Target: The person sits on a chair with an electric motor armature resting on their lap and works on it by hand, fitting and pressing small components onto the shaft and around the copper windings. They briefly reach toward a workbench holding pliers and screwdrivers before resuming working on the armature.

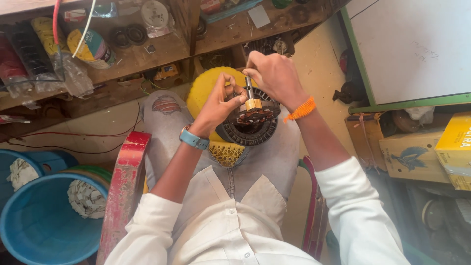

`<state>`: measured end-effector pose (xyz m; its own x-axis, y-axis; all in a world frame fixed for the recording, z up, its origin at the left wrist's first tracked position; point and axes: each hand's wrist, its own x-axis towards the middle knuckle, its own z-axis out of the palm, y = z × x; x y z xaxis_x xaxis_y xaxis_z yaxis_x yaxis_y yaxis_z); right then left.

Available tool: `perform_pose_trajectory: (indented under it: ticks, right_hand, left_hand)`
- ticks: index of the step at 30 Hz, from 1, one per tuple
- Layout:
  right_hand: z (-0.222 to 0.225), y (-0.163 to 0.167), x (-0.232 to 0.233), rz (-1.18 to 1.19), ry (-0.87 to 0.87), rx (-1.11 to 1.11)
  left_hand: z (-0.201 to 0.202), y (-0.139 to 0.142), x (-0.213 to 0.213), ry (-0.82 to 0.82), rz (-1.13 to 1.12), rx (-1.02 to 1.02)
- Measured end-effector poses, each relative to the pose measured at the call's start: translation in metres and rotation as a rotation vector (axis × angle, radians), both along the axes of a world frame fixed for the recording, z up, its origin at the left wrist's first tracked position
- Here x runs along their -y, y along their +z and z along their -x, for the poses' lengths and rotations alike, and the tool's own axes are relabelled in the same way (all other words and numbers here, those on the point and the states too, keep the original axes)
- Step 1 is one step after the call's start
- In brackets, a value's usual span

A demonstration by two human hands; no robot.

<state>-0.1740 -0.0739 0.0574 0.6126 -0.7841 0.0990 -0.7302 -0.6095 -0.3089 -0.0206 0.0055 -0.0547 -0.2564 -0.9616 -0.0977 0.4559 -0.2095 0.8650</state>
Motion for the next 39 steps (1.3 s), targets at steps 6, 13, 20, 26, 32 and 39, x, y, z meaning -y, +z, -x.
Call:
perform_pose_trajectory:
  ticks: [6, 13, 20, 26, 32, 39]
  right_hand:
    - [0.015, 0.030, -0.080, -0.008, -0.053, 0.215]
    - [0.032, -0.024, -0.150, -0.158, -0.310, 0.350]
    - [0.102, -0.063, -0.150, -0.172, -0.658, 0.420]
    - [0.133, -0.033, -0.121, 0.107, -0.492, 0.366]
    - [0.103, 0.013, -0.081, 0.392, -0.032, 0.303]
    - [0.052, 0.020, -0.031, 0.450, 0.180, 0.078]
  left_hand:
    - [-0.009, 0.003, 0.003, -0.028, 0.363, 0.247]
    - [-0.009, -0.001, 0.003, -0.021, 0.426, 0.374]
    - [-0.016, 0.001, -0.001, -0.091, 0.346, 0.292]
    - [0.019, 0.024, -0.038, 0.241, 0.358, 0.660]
    - [0.048, 0.022, -0.044, 0.443, 0.351, 0.740]
    - [0.050, 0.015, -0.044, 0.367, 0.185, 0.745]
